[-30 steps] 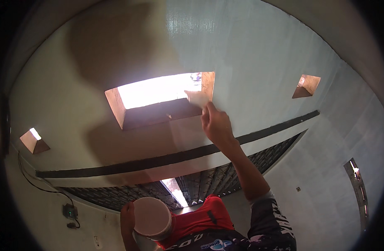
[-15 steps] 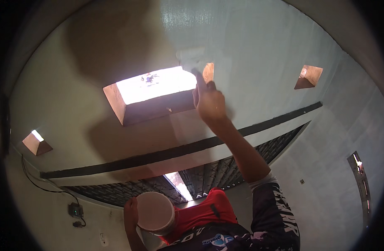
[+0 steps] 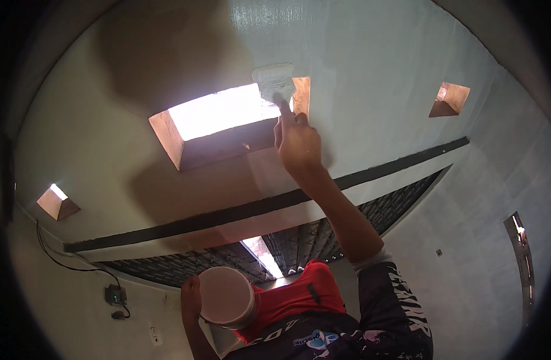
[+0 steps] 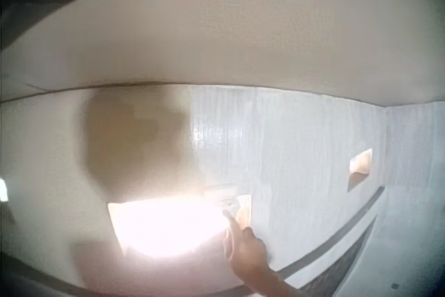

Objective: Painting a ceiling or overhead surface using a brush and a bucket of white paint.

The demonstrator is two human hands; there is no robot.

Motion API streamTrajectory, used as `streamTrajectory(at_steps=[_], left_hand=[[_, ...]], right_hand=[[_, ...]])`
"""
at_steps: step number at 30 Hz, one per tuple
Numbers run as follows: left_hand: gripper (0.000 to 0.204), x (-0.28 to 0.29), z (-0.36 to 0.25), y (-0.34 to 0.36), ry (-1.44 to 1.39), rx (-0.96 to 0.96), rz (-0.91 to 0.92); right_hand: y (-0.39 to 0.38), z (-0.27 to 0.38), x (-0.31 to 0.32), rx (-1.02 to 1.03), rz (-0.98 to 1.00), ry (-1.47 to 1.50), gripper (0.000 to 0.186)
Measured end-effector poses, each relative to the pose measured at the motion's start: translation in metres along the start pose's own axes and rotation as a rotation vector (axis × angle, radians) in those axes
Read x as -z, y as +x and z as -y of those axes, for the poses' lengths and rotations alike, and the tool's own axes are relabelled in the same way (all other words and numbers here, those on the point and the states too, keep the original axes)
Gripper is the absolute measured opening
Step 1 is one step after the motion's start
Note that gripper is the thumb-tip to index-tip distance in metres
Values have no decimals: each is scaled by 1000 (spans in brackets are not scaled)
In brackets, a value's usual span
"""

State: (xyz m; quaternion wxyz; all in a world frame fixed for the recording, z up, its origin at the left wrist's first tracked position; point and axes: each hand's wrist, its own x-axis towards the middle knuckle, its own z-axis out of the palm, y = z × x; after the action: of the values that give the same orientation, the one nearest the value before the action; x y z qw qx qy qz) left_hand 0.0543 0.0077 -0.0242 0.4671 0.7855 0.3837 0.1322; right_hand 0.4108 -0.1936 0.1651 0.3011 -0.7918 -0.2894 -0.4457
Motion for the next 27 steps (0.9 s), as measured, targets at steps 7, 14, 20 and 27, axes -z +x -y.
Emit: streamTrajectory(at_steps=[7,14,20,27], left_hand=[[51,8,-1,-4,32,73,16],[51,1,-5,-1,55,41,32],[49,7,10,-1,16,56,14],[49,2,-1,1,22,23,42]], right_hand=[[-29,10,8,-116,70,158,24],[-10,-5,-11,28,-33,121,25],[-29,8,8,-128,28,224,18],[-14,-7,-12,18,-44,160,18]])
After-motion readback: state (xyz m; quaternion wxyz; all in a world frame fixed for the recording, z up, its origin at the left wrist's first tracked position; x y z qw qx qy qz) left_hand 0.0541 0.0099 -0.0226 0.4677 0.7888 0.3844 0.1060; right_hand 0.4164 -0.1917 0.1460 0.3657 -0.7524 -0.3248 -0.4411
